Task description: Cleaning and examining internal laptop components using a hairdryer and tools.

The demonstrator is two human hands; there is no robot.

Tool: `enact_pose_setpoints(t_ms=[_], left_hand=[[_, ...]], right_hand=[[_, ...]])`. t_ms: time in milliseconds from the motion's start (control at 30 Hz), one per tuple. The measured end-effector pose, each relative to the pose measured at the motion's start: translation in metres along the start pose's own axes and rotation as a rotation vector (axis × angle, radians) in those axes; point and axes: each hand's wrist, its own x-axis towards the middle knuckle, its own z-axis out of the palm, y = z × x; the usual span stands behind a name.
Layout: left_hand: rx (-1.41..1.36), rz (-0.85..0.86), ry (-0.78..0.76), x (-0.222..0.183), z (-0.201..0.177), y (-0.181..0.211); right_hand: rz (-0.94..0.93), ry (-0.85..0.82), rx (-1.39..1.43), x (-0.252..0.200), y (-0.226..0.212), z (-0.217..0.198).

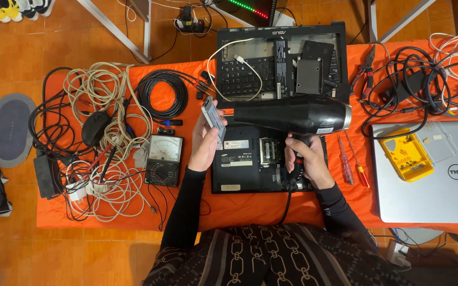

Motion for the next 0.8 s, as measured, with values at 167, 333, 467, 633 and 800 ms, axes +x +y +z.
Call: enact_pose_setpoints(t_ms=[167,333,467,633,800], left_hand=[[-0.011,0.007,-0.013,-0.002,-0.001,0.002],[-0.023,0.002,-0.026,-0.001,-0.002,0.0],[-0.039,-0.006,-0.033,0.0,-0.006,0.0],[-0.016,0.034,-0.036,0.0,-0.015,-0.012],[-0.003,0.066,-0.021,0.0,-0.014,-0.006]], right_hand=[[0.032,-0.022,0.007,0.001,0.002,0.001],[0.054,-0.02,0.029,0.002,0.0,0.004],[0.061,-0.012,0.037,0.002,-0.001,0.004],[0.067,-0.027,0.02,0.001,0.001,0.001],[0.081,-0.033,-0.014,0.0,0.004,-0.002]])
